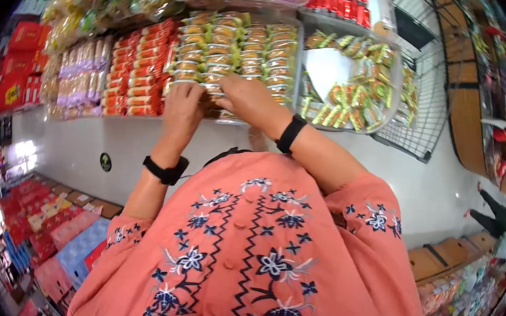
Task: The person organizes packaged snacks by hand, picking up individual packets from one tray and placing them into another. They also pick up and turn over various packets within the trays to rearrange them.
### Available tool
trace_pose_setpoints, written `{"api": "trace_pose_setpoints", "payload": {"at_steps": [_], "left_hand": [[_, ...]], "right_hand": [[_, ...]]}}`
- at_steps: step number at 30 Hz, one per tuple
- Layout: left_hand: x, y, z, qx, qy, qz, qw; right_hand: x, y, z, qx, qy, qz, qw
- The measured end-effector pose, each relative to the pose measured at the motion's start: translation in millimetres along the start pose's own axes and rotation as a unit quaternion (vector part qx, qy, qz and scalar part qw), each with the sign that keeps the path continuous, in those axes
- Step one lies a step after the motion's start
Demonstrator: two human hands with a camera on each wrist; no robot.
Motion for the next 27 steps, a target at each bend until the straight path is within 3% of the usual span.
{"api": "trace_pose_setpoints", "payload": {"at_steps": [4, 11, 17, 23, 27], "left_hand": [[0, 6, 2, -0.022, 0.000, -0.005, 1.000], [0, 10, 4, -0.030, -0.005, -0.016, 0.999], [-1, 18, 8, -0.028, -0.008, -0.008, 1.000], [7, 31, 13, -0.117, 0.013, 0.039, 0.992], [12, 40, 22, -0.158, 0.025, 0.041, 0.986]], "right_hand": [[-25, 33, 19, 0.078, -0.107, 0.050, 0.990], [-105, 113, 79, 0.063, -0.281, 0.155, 0.945], [-152, 136, 108, 0.015, -0.307, 0.230, 0.923], [-171, 127, 110, -0.012, -0.358, 0.079, 0.930], [-169, 113, 106, -0.092, -0.300, 0.047, 0.948]]}}
Point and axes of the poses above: each hand's wrist, its own x-axis towards the middle knuckle, its own y-axis out of the back of the hand, z = x × y, the point moved 2 cm from there along x, towards the middle knuckle, and after that the axes turned 7 degrees about x, right-handed, at the moved point
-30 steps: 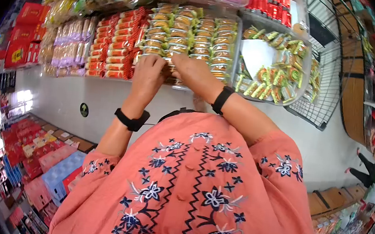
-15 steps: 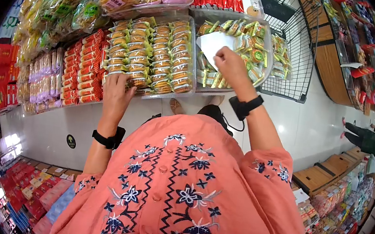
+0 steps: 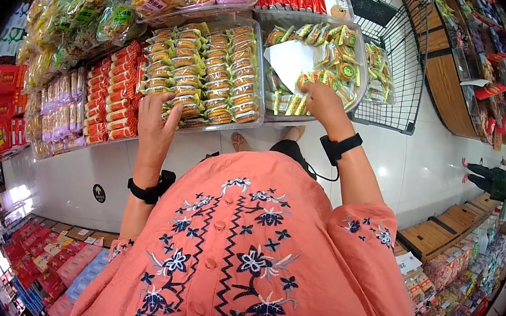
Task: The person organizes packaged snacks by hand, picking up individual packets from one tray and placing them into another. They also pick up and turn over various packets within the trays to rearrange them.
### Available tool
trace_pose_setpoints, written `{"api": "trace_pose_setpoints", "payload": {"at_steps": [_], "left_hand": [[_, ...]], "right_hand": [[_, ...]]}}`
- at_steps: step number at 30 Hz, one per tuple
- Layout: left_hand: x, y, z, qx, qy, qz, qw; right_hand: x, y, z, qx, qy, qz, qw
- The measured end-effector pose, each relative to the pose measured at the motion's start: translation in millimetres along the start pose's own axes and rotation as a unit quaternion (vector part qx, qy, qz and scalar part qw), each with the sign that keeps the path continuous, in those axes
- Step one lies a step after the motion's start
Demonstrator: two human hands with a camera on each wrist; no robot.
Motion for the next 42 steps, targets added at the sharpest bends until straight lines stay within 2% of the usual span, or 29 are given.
{"api": "trace_pose_setpoints", "payload": {"at_steps": [3, 6, 9, 12, 15, 16, 19, 20, 21, 22, 24, 27, 28, 31, 32, 35, 36, 42], "left_hand": [[0, -2, 1, 0.003, -0.012, -0.002, 1.000], [-3, -7, -1, -0.021, 0.009, -0.007, 1.000], [-5, -7, 0, -0.019, 0.008, -0.002, 1.000], [-6, -9, -2, -0.017, 0.008, -0.002, 1.000], [-6, -8, -1, -0.023, 0.015, -0.004, 1.000], [-5, -8, -1, -0.030, 0.014, -0.005, 0.999], [0, -8, 2, -0.066, 0.021, -0.018, 0.997], [1, -9, 1, -0.086, 0.031, -0.030, 0.995], [2, -11, 1, -0.106, 0.042, -0.041, 0.993], [5, -12, 2, -0.175, 0.088, -0.072, 0.978], [11, -16, 11, -0.309, 0.179, -0.130, 0.925], [22, -30, 16, -0.390, 0.164, -0.175, 0.889], [28, -27, 22, -0.381, 0.138, -0.193, 0.894], [36, -25, 33, -0.469, 0.155, -0.209, 0.844], [36, -23, 34, -0.505, 0.173, -0.205, 0.820], [35, -23, 23, -0.545, 0.187, -0.221, 0.787], [34, -22, 25, -0.558, 0.200, -0.197, 0.780], [27, -21, 13, -0.567, 0.248, -0.179, 0.764]], "right_hand": [[-2, 1, -3, -0.052, 0.004, -0.002, 0.999], [2, 4, 0, -0.038, 0.019, 0.005, 0.999], [9, 11, 3, -0.026, -0.019, -0.055, 0.998], [12, 13, 11, 0.002, 0.046, -0.025, 0.999], [19, 37, 10, 0.086, 0.038, -0.061, 0.994], [14, 42, 6, 0.122, 0.047, -0.002, 0.991], [17, 68, -7, 0.232, -0.061, -0.043, 0.970], [21, 74, -11, 0.240, -0.073, -0.061, 0.966], [23, 78, -22, 0.300, -0.092, -0.054, 0.948], [23, 79, -39, 0.359, -0.109, -0.049, 0.926], [26, 73, -62, 0.461, -0.124, -0.047, 0.877], [35, 51, -88, 0.595, -0.135, -0.101, 0.786], [40, 41, -92, 0.623, -0.129, -0.123, 0.762], [49, 20, -116, 0.693, -0.126, -0.168, 0.689], [52, 16, -125, 0.689, -0.137, -0.172, 0.690], [58, 4, -137, 0.717, -0.129, -0.204, 0.654], [59, 2, -142, 0.716, -0.120, -0.215, 0.653], [65, -15, -148, 0.731, -0.123, -0.242, 0.626]]}}
Point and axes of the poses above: each hand's wrist, its own x-axis towards the middle knuckle, its own y-axis out of the back of the hand, z = x × y, the point moved 2 cm from there along x, towards the middle knuckle, and after that the axes turned 7 degrees about x, right-handed, at the moved point
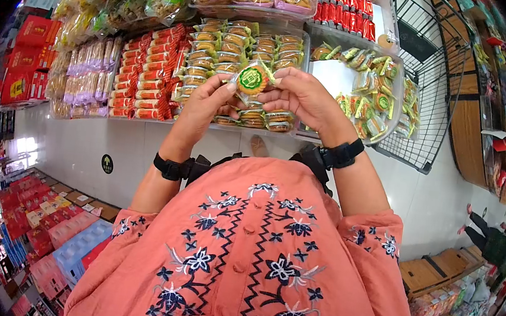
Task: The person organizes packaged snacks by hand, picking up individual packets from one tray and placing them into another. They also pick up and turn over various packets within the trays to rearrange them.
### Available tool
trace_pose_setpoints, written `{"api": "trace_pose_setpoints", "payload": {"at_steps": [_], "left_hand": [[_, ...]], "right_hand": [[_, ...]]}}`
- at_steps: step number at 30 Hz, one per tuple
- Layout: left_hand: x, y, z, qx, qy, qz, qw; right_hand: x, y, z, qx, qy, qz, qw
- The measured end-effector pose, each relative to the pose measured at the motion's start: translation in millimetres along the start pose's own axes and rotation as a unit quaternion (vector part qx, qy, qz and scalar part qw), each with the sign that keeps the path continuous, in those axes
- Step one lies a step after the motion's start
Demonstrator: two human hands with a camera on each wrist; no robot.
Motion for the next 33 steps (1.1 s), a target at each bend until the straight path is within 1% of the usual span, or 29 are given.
{"api": "trace_pose_setpoints", "payload": {"at_steps": [3, 6, 9, 12, 15, 18, 19, 20, 22, 23, 24, 27, 29, 31, 33], "left_hand": [[1, 5, -4, -0.015, 0.002, 0.006, 1.000], [0, 13, -6, 0.014, 0.003, 0.020, 1.000], [-1, 21, -8, 0.033, 0.008, 0.022, 0.999], [-6, 19, -5, -0.017, 0.015, 0.021, 1.000], [-9, 18, -9, -0.024, 0.004, 0.025, 0.999], [-15, 35, -2, 0.049, -0.011, 0.082, 0.995], [-19, 43, 0, 0.056, -0.010, 0.109, 0.992], [-23, 52, 1, 0.062, -0.010, 0.135, 0.989], [-31, 61, 6, 0.088, -0.010, 0.172, 0.981], [-35, 61, 5, 0.102, -0.005, 0.162, 0.981], [-39, 61, 4, 0.115, 0.001, 0.153, 0.981], [-51, 57, -8, 0.162, 0.007, 0.134, 0.978], [-59, 52, -15, 0.182, 0.027, 0.126, 0.975], [-64, 46, -21, 0.194, 0.015, 0.126, 0.973], [-67, 42, -28, 0.219, 0.004, 0.131, 0.967]], "right_hand": [[4, -9, 0, -0.030, -0.009, 0.014, 0.999], [1, -29, -5, -0.121, -0.003, 0.033, 0.992], [6, -28, -2, -0.135, -0.015, 0.006, 0.991], [13, -36, 5, -0.167, -0.019, 0.011, 0.986], [20, -39, 17, -0.196, 0.006, 0.025, 0.980], [20, -48, 9, -0.182, 0.049, 0.074, 0.979], [18, -51, 4, -0.176, 0.060, 0.091, 0.978], [17, -50, 1, -0.254, 0.062, 0.115, 0.958], [21, -40, 7, -0.402, 0.070, 0.072, 0.910], [23, -36, 13, -0.473, 0.073, 0.050, 0.876], [20, -44, 20, -0.549, 0.139, 0.038, 0.824], [24, -49, 47, -0.659, 0.218, -0.045, 0.718], [24, -51, 62, -0.691, 0.229, -0.067, 0.682], [25, -50, 72, -0.721, 0.228, -0.080, 0.649], [28, -50, 77, -0.730, 0.237, -0.089, 0.634]]}}
Point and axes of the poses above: each hand's wrist, its own x-axis towards the middle knuckle, its own y-axis out of the back of the hand, z = x × y, the point moved 2 cm from there along x, towards the middle knuckle, and after that the axes turned 7 degrees about x, right-handed, at the moved point
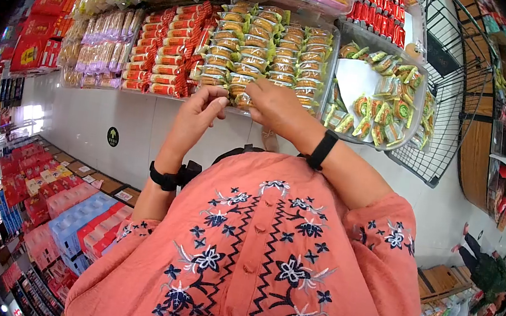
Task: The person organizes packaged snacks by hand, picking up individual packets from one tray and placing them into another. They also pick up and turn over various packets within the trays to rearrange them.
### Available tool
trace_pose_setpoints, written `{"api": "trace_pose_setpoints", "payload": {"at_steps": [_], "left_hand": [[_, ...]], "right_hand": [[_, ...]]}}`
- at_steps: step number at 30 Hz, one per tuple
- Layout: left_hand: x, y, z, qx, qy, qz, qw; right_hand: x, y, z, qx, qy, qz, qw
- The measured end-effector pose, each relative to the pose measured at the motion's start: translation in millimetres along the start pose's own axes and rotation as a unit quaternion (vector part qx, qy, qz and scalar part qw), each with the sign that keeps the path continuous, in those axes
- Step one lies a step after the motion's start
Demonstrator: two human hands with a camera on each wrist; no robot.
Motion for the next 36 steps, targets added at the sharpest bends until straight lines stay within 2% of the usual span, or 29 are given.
{"api": "trace_pose_setpoints", "payload": {"at_steps": [4, 5, 10, 16, 20, 21, 24, 28, 31, 34, 36], "left_hand": [[-1, -6, -13, 0.064, -0.059, 0.041, 0.995], [-2, -6, -13, 0.136, -0.087, 0.064, 0.985], [-1, -12, 9, 0.422, -0.205, 0.151, 0.870], [21, -18, -12, 0.474, -0.274, 0.143, 0.825], [26, -20, -11, 0.491, -0.265, 0.122, 0.821], [25, -21, -10, 0.489, -0.261, 0.117, 0.824], [27, -24, -14, 0.503, -0.262, 0.135, 0.812], [33, -25, -20, 0.504, -0.271, 0.115, 0.812], [37, -24, -21, 0.492, -0.289, 0.124, 0.812], [39, -23, -17, 0.483, -0.290, 0.114, 0.818], [40, -24, -14, 0.504, -0.291, 0.109, 0.806]], "right_hand": [[6, -12, 3, -0.039, 0.043, 0.007, 0.998], [7, -14, 3, -0.052, 0.054, 0.011, 0.997], [11, -24, 5, -0.080, 0.057, 0.025, 0.995], [8, -24, 8, -0.072, 0.040, 0.037, 0.996], [0, -22, 13, -0.045, 0.034, 0.093, 0.994], [-2, -18, 12, -0.063, -0.029, 0.049, 0.996], [-8, -17, 15, -0.072, -0.046, 0.097, 0.992], [-8, -25, 21, -0.066, -0.110, 0.012, 0.992], [-4, -26, 21, -0.074, -0.058, 0.075, 0.993], [-1, -21, 18, -0.087, -0.071, 0.073, 0.991], [-1, -20, 20, -0.096, -0.055, 0.087, 0.990]]}}
Point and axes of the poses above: each hand's wrist, its own x-axis towards the middle knuckle, its own y-axis out of the back of the hand, z = x × y, the point moved 2 cm from there along x, towards the middle knuckle, and after that the axes turned 7 degrees about x, right-handed, at the moved point
